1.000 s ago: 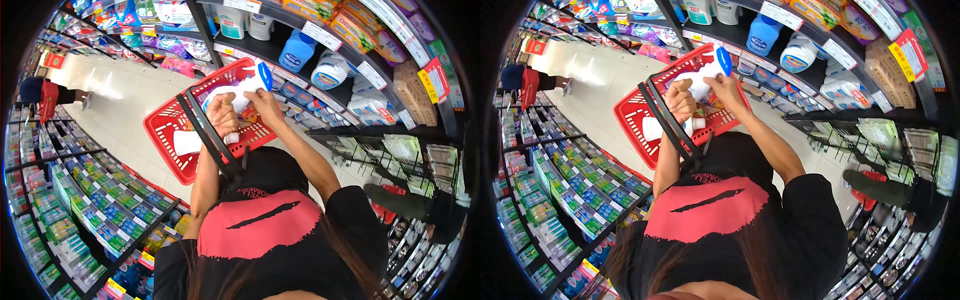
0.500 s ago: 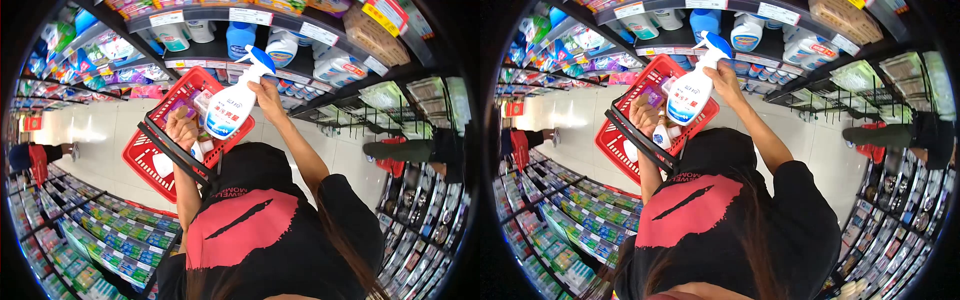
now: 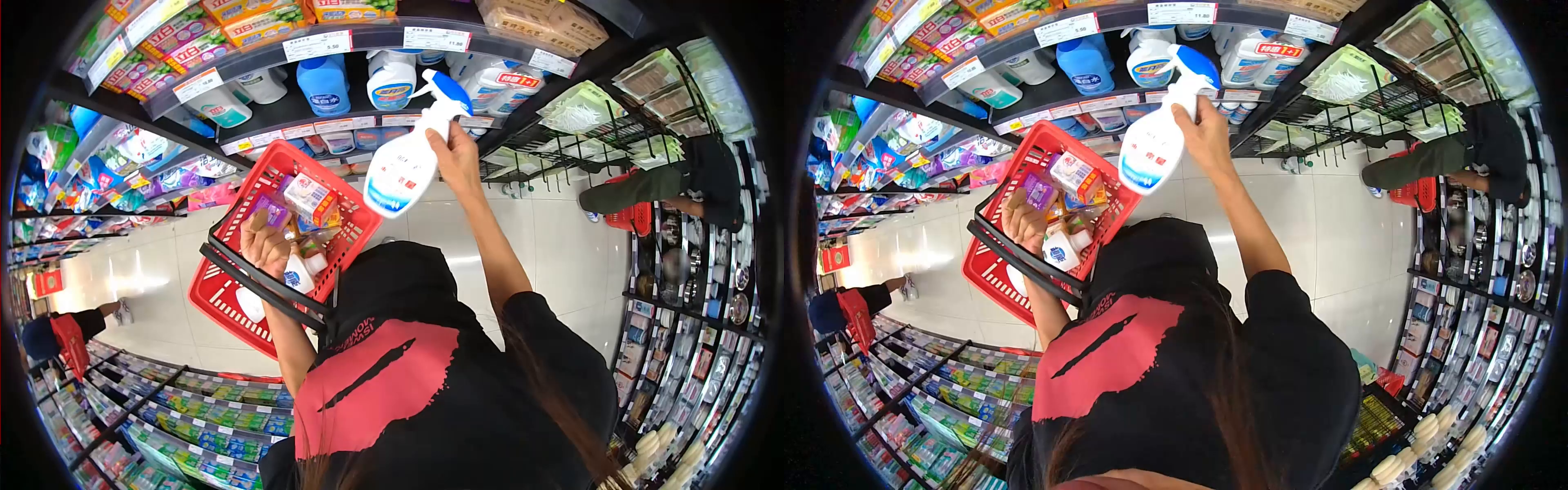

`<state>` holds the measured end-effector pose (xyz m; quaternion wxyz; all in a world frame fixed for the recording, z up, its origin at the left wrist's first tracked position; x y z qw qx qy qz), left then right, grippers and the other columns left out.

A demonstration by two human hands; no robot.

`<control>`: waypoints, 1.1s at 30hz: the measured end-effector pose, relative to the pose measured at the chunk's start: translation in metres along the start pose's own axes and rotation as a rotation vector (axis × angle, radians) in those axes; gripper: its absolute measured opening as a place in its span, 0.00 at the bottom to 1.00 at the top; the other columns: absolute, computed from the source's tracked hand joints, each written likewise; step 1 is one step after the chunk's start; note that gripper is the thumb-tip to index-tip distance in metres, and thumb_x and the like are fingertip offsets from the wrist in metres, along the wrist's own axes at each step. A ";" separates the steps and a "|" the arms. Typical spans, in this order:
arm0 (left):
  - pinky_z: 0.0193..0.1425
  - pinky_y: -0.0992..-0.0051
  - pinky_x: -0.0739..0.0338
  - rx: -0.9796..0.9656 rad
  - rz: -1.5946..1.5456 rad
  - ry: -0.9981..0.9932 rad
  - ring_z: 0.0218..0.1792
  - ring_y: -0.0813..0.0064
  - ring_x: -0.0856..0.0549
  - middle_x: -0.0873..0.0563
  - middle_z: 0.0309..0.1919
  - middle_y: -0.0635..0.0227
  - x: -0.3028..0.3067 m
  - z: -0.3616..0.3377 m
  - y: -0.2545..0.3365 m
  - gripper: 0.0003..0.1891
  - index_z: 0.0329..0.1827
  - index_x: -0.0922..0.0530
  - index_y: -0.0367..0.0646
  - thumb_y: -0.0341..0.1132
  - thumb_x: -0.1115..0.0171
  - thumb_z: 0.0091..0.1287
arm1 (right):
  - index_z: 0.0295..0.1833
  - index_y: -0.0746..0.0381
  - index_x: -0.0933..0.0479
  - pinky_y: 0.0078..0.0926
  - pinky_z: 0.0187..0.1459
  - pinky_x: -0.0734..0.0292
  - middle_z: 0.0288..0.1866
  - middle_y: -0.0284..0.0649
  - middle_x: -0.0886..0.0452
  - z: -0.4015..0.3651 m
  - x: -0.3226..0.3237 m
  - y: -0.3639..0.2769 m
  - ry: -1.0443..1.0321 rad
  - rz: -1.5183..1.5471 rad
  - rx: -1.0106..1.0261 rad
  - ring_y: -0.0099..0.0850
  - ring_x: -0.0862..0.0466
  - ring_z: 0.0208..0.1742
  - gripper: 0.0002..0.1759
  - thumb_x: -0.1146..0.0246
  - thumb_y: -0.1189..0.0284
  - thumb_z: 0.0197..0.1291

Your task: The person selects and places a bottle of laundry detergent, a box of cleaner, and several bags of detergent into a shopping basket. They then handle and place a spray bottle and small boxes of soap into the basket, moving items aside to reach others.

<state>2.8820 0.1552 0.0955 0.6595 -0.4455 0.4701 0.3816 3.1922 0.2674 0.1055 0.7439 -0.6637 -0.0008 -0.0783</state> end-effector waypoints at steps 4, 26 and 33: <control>0.07 0.84 0.48 0.004 0.024 0.012 0.03 0.83 0.39 0.34 0.05 0.70 0.004 -0.001 0.003 0.13 0.28 0.35 0.39 0.34 0.62 0.71 | 0.48 0.65 0.28 0.37 0.38 0.25 0.36 0.53 0.18 0.019 0.036 -0.024 0.112 -0.453 0.117 0.49 0.17 0.36 0.21 0.38 0.61 0.57; 0.07 0.84 0.47 -0.027 0.068 0.028 0.04 0.83 0.38 0.33 0.06 0.70 0.007 -0.001 0.006 0.14 0.33 0.32 0.36 0.35 0.63 0.72 | 0.46 0.69 0.29 0.44 0.39 0.29 0.38 0.58 0.22 0.101 0.038 0.011 0.085 -0.545 0.674 0.57 0.23 0.40 0.13 0.40 0.74 0.59; 0.09 0.83 0.47 -0.020 0.075 0.013 0.04 0.82 0.38 0.33 0.06 0.69 0.010 0.000 0.009 0.14 0.34 0.32 0.36 0.35 0.64 0.72 | 0.51 0.68 0.31 0.44 0.44 0.29 0.44 0.59 0.24 0.104 0.033 0.029 0.097 -0.493 0.684 0.58 0.25 0.44 0.16 0.41 0.76 0.58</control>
Point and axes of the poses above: each hand's wrist, its own z-axis towards the middle knuckle, its own x-axis out of the back of the hand, y = z × x, the point moved 6 cm from there along z, towards the middle knuckle
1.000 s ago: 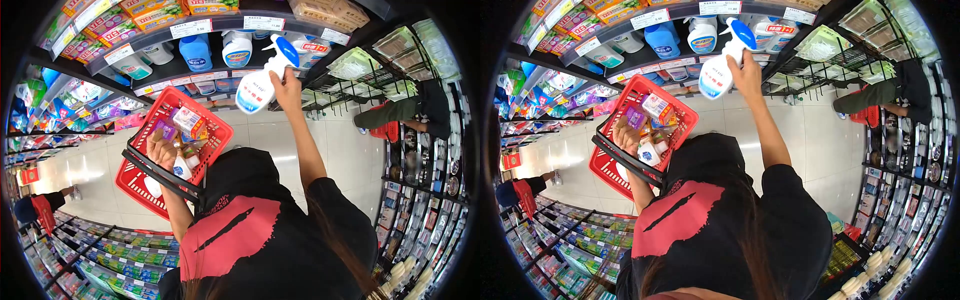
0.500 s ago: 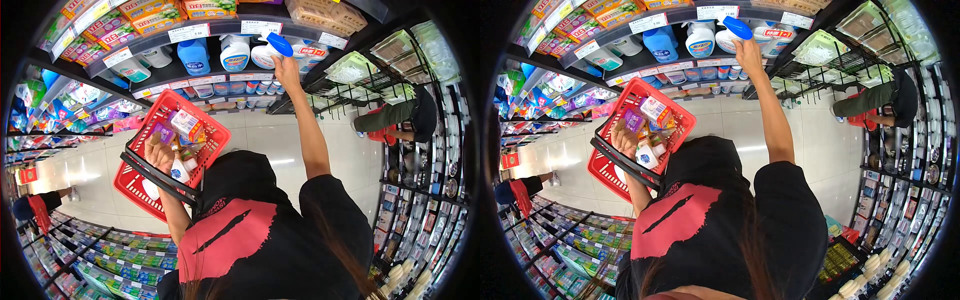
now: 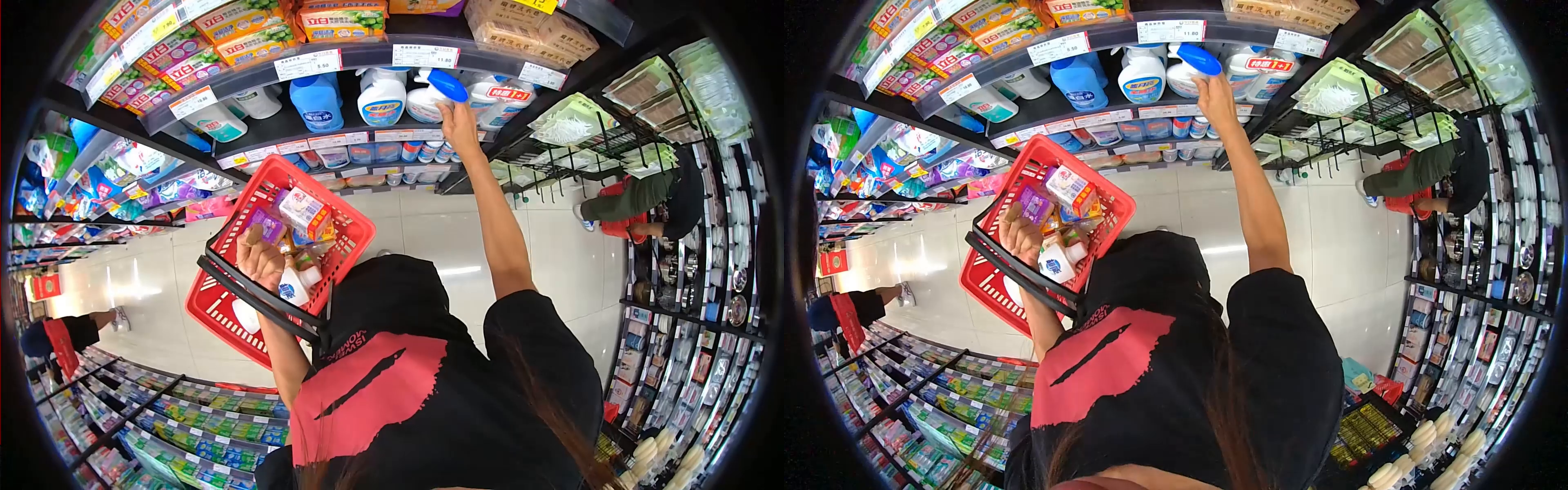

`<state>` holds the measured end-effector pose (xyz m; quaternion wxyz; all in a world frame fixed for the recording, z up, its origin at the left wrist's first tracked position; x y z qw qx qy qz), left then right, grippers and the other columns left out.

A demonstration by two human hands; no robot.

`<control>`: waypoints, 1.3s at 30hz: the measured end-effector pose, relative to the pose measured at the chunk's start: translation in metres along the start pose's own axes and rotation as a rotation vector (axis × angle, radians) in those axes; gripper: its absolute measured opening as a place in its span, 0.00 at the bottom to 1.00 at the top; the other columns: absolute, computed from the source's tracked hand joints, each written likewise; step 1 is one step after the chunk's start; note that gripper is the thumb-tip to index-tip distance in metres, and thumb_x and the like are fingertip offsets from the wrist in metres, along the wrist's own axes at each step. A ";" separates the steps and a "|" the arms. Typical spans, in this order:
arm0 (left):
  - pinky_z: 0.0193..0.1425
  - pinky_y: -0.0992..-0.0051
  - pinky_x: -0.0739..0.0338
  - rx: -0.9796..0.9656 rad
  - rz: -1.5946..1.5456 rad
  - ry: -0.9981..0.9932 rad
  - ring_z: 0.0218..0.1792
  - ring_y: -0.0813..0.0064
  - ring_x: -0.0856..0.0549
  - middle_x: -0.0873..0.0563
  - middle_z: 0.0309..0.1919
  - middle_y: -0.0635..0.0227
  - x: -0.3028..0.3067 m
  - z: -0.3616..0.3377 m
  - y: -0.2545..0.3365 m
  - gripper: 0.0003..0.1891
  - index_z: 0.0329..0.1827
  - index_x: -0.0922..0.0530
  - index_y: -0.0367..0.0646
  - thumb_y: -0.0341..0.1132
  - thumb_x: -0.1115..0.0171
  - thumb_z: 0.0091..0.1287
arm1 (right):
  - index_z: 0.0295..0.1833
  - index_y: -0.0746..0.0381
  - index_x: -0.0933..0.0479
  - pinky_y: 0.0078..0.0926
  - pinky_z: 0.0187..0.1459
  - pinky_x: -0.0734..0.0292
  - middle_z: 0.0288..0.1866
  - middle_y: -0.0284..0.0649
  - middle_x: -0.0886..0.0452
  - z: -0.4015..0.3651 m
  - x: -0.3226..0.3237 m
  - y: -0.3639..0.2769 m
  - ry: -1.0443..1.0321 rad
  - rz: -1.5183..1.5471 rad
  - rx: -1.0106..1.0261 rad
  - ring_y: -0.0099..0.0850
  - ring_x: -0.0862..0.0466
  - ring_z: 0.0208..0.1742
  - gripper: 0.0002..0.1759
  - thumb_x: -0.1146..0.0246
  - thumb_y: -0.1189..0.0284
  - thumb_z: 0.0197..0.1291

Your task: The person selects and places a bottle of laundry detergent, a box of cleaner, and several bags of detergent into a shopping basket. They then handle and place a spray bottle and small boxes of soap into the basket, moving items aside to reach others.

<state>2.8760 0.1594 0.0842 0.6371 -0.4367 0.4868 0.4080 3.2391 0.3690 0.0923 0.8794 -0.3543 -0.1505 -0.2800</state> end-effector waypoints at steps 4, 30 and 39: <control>0.09 0.83 0.46 0.015 -0.012 0.000 0.04 0.82 0.38 0.33 0.06 0.69 -0.001 0.002 -0.004 0.14 0.34 0.32 0.35 0.35 0.64 0.72 | 0.55 0.66 0.32 0.45 0.47 0.30 0.45 0.59 0.25 0.023 -0.009 0.011 -0.098 0.038 -0.054 0.59 0.26 0.47 0.18 0.43 0.74 0.60; 0.08 0.82 0.48 0.015 -0.021 0.020 0.04 0.81 0.39 0.33 0.06 0.69 0.001 0.011 -0.002 0.15 0.33 0.33 0.36 0.35 0.65 0.72 | 0.49 0.77 0.42 0.43 0.43 0.24 0.38 0.67 0.23 -0.023 -0.078 0.067 0.120 -0.254 -0.789 0.59 0.21 0.42 0.38 0.27 0.63 0.46; 0.08 0.82 0.49 0.008 -0.005 0.021 0.04 0.83 0.40 0.33 0.06 0.70 0.003 0.011 0.003 0.14 0.32 0.33 0.36 0.35 0.63 0.71 | 0.49 0.77 0.42 0.45 0.44 0.24 0.40 0.68 0.23 -0.002 -0.090 0.103 0.131 -0.233 -0.722 0.59 0.21 0.44 0.36 0.28 0.66 0.45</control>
Point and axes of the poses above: each hand's wrist, its own z-axis towards the middle knuckle, its own x-axis out of the back of the hand, y = z × x, the point moved 6 cm from there along z, towards the middle knuckle
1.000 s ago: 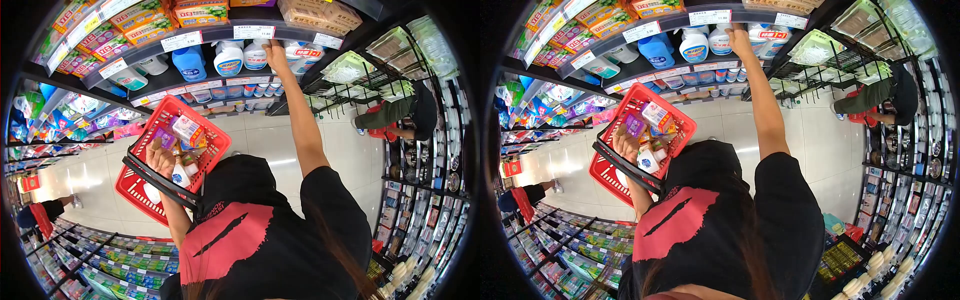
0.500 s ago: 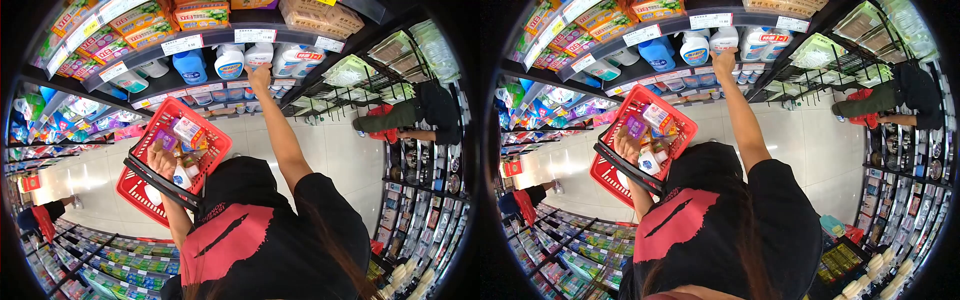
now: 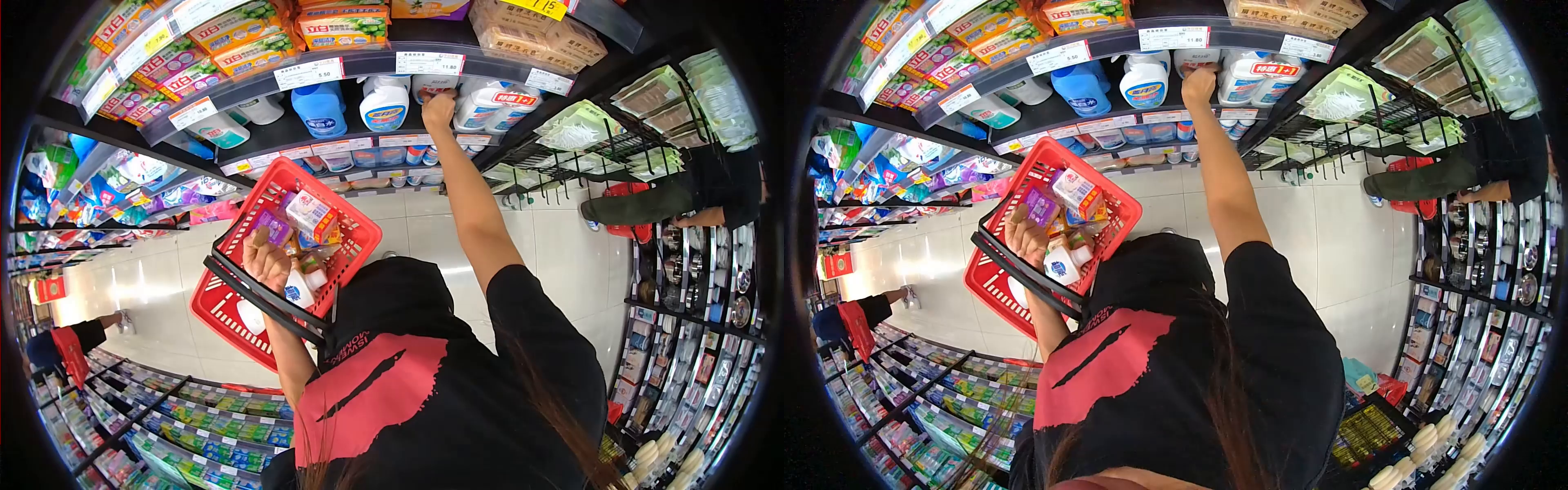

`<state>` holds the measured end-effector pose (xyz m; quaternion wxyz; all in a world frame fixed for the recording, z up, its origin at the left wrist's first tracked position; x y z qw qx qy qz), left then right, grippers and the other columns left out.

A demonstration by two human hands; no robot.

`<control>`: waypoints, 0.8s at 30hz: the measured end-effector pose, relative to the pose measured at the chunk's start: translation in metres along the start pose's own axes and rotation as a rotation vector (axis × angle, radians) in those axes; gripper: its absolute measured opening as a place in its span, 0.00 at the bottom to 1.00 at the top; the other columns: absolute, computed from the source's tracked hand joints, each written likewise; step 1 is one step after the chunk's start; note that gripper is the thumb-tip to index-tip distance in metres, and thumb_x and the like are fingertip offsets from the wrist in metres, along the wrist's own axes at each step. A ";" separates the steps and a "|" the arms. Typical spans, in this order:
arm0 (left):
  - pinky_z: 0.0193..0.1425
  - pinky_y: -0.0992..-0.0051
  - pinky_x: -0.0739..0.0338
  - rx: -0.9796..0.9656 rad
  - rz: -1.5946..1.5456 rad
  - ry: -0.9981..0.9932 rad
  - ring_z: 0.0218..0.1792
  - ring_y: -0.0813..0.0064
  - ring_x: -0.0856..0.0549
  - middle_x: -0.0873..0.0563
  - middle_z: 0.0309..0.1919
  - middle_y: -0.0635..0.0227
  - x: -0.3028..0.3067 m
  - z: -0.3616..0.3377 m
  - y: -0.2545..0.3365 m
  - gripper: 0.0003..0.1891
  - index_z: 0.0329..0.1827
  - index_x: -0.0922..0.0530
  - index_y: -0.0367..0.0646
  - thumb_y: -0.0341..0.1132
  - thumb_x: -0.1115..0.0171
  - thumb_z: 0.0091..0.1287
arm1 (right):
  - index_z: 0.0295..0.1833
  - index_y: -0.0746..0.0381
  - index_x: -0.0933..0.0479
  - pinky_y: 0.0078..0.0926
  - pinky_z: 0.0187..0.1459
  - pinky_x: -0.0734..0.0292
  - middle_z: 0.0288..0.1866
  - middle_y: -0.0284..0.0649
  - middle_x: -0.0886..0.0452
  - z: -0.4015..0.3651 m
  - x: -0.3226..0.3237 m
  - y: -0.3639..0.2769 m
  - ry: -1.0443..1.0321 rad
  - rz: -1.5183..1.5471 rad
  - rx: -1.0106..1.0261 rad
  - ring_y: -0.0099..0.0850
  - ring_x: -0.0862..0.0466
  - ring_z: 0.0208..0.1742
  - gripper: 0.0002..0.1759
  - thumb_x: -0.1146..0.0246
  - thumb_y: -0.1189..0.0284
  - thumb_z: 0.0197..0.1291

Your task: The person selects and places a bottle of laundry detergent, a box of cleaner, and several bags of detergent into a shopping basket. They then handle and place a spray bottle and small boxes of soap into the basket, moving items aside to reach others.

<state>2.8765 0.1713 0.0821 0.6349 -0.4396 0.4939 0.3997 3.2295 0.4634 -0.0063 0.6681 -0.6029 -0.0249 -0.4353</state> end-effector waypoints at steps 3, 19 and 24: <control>0.08 0.82 0.49 0.017 -0.005 -0.005 0.04 0.83 0.39 0.33 0.06 0.71 -0.003 0.001 -0.001 0.14 0.31 0.33 0.37 0.35 0.63 0.72 | 0.48 0.78 0.40 0.44 0.43 0.23 0.40 0.66 0.23 0.011 -0.008 0.003 0.024 -0.024 0.094 0.57 0.20 0.43 0.34 0.30 0.66 0.45; 0.09 0.84 0.48 0.051 -0.022 -0.020 0.04 0.84 0.39 0.35 0.05 0.74 -0.003 0.000 0.001 0.15 0.37 0.29 0.34 0.35 0.62 0.72 | 0.36 0.61 0.21 0.32 0.30 0.26 0.25 0.43 0.18 -0.207 0.040 -0.084 -0.943 0.094 0.201 0.33 0.18 0.27 0.11 0.40 0.64 0.59; 0.10 0.84 0.48 0.065 -0.009 -0.019 0.04 0.85 0.39 0.35 0.05 0.74 -0.005 -0.001 -0.001 0.14 0.35 0.29 0.36 0.35 0.62 0.71 | 0.46 0.66 0.26 0.35 0.40 0.25 0.39 0.48 0.20 -0.356 0.001 -0.126 -1.634 0.019 0.612 0.40 0.18 0.40 0.23 0.36 0.58 0.54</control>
Point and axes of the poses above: each hand's wrist, its own z-axis towards the middle knuckle, its own x-axis out of the back of the hand, y = z × x, the point moved 6 cm from there along z, towards the middle knuckle
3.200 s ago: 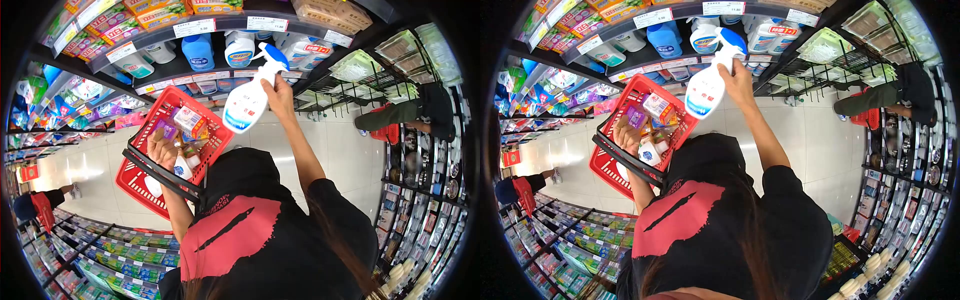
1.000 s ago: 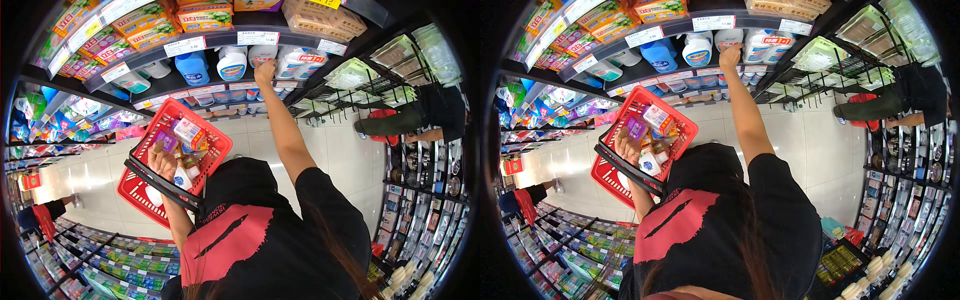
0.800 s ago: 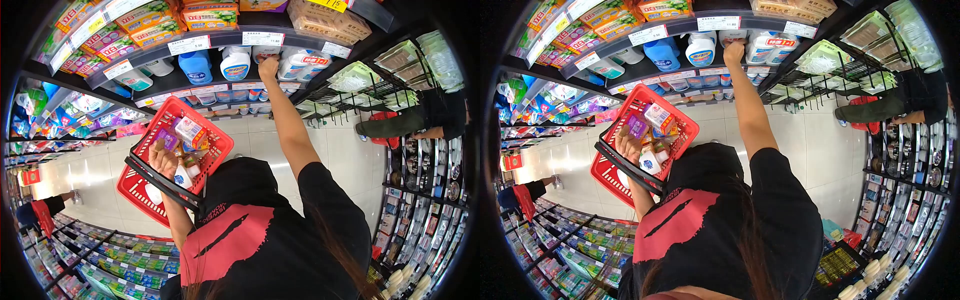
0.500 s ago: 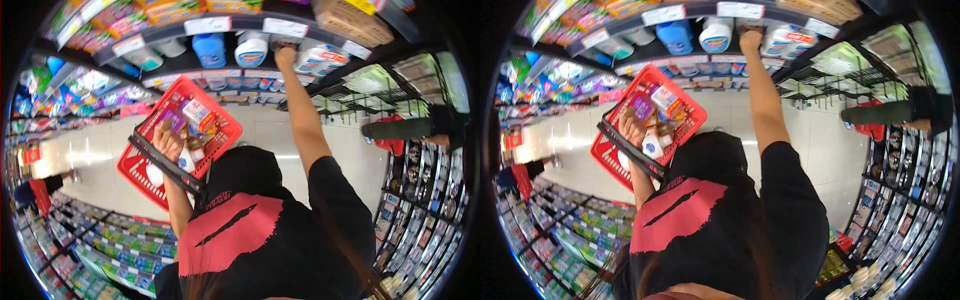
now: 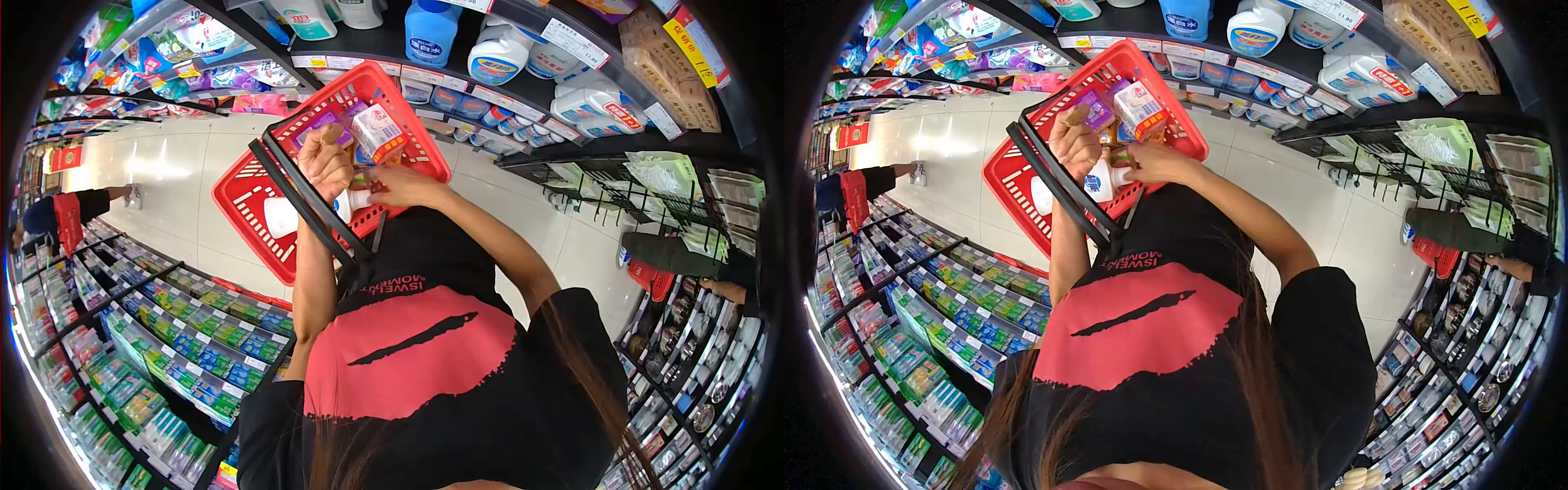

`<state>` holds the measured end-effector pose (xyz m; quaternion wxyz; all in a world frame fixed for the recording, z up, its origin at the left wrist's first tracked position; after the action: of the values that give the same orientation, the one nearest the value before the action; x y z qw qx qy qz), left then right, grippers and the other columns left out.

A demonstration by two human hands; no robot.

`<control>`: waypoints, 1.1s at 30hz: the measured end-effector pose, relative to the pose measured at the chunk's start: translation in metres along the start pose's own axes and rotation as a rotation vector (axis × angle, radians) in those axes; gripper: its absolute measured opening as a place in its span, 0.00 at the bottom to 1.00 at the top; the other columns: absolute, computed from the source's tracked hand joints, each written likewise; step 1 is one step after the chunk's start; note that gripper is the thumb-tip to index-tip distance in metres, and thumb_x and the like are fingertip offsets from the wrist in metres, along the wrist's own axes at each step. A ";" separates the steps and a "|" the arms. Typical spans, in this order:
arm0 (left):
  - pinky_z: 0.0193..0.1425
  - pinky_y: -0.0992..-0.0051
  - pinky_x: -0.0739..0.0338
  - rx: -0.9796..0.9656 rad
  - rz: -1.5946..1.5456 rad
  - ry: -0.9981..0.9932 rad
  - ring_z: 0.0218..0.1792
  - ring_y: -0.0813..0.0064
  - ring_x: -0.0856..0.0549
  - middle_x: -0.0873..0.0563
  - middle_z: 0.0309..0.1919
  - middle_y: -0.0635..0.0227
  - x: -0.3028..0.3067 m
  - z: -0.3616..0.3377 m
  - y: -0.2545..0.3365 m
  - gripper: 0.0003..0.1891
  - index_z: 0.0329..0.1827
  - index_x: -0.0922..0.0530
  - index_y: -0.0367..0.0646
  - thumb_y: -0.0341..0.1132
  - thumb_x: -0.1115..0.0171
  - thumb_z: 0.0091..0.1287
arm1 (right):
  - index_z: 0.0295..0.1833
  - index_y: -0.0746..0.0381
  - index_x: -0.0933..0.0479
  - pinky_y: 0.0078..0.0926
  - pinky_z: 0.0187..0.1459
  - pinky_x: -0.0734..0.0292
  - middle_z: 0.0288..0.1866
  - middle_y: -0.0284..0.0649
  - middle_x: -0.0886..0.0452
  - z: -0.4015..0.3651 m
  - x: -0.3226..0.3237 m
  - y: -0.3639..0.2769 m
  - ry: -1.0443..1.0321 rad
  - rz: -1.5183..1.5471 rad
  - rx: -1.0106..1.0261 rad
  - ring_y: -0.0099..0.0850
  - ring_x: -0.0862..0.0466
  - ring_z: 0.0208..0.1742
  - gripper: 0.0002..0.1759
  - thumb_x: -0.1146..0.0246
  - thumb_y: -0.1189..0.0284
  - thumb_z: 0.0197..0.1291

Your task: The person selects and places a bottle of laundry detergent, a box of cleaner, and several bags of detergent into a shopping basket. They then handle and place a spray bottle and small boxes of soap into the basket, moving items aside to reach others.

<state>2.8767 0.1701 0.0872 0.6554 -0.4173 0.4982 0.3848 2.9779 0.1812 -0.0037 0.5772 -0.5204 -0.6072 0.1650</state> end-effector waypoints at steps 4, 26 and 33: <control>0.08 0.84 0.50 -0.035 0.023 0.033 0.03 0.85 0.40 0.35 0.05 0.73 -0.002 0.000 -0.004 0.12 0.32 0.32 0.38 0.34 0.62 0.71 | 0.60 0.69 0.34 0.35 0.52 0.28 0.53 0.52 0.24 0.057 -0.067 0.025 -0.425 -0.063 -0.034 0.40 0.23 0.54 0.43 0.31 0.50 0.46; 0.08 0.83 0.48 -0.059 -0.031 -0.027 0.03 0.84 0.39 0.35 0.04 0.72 -0.005 0.002 -0.003 0.13 0.31 0.32 0.36 0.34 0.61 0.70 | 0.42 0.66 0.25 0.35 0.42 0.26 0.37 0.47 0.19 0.038 0.057 -0.020 0.393 0.489 -0.032 0.37 0.18 0.40 0.25 0.29 0.62 0.41; 0.07 0.83 0.49 -0.049 -0.034 -0.013 0.03 0.84 0.40 0.35 0.04 0.73 -0.005 0.002 0.000 0.12 0.32 0.33 0.37 0.34 0.61 0.70 | 0.63 0.65 0.41 0.27 0.52 0.28 0.54 0.42 0.28 0.035 -0.005 -0.017 0.302 0.608 0.094 0.31 0.26 0.56 0.44 0.28 0.59 0.43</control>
<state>2.8769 0.1716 0.0921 0.6545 -0.4393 0.4773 0.3884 2.9385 0.1847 -0.0025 0.6085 -0.6689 -0.3235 0.2785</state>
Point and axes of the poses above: each hand's wrist, its own z-axis towards the middle knuckle, its own x-axis out of the back of the hand, y = z × x, the point moved 6 cm from there along z, towards the middle knuckle
